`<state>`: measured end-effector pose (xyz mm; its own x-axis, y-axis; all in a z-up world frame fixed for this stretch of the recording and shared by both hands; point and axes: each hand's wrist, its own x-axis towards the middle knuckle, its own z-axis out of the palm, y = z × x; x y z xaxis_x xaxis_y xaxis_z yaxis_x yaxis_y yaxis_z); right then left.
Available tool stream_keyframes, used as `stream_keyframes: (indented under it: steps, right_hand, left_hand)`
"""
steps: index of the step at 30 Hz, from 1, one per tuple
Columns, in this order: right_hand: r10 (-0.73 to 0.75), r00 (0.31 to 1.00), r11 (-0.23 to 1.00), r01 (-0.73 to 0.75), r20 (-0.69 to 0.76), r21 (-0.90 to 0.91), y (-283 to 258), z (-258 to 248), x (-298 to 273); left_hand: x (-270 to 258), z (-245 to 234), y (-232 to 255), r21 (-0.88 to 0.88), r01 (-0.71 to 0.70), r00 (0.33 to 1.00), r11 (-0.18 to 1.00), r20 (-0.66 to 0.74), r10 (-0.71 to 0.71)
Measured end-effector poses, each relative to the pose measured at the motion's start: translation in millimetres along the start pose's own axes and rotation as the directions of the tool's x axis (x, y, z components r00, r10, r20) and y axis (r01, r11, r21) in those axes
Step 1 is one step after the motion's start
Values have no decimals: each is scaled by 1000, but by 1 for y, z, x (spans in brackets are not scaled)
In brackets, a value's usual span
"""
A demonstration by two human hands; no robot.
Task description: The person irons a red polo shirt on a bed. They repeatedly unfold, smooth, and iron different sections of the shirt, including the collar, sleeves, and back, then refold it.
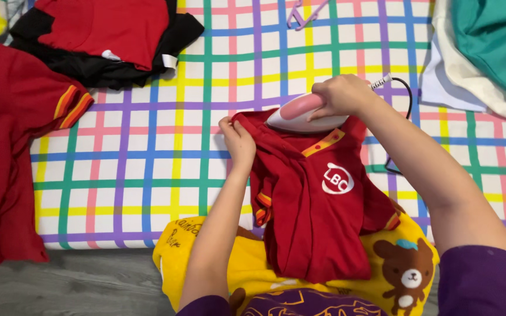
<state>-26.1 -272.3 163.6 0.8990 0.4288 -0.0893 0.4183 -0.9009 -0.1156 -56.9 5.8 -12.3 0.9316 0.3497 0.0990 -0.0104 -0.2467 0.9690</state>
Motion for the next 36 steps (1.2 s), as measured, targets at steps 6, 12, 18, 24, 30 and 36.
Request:
stream_keyframes:
  steps: [6, 12, 18, 24, 30, 36]
  right_hand:
    - [-125, 992, 992, 125, -23, -5, 7, 6, 10]
    - [-134, 991, 991, 134, 21, -15, -26, 8, 35]
    - [-316, 949, 949, 316, 14, -16, -41, 12, 68]
    - [-74, 995, 997, 71, -74, -43, -43, 5, 70]
    - [-60, 989, 998, 62, 137, -6, -39, -15, 37]
    - [-168, 983, 985, 166, 68, 36, -53, -3, 35]
  left_hand:
    - [31, -40, 4, 266, -45, 984, 963, 176, -3]
    - [22, -53, 33, 219, 54, 990, 974, 118, -81]
    - [19, -58, 46, 366, -147, 989, 919, 54, 137]
    - [2, -76, 69, 494, -135, 991, 859, 59, 122]
    - [-31, -76, 101, 549, -116, 966, 828, 257, -35]
    - [-34, -87, 59, 519, -130, 966, 845, 257, -9]
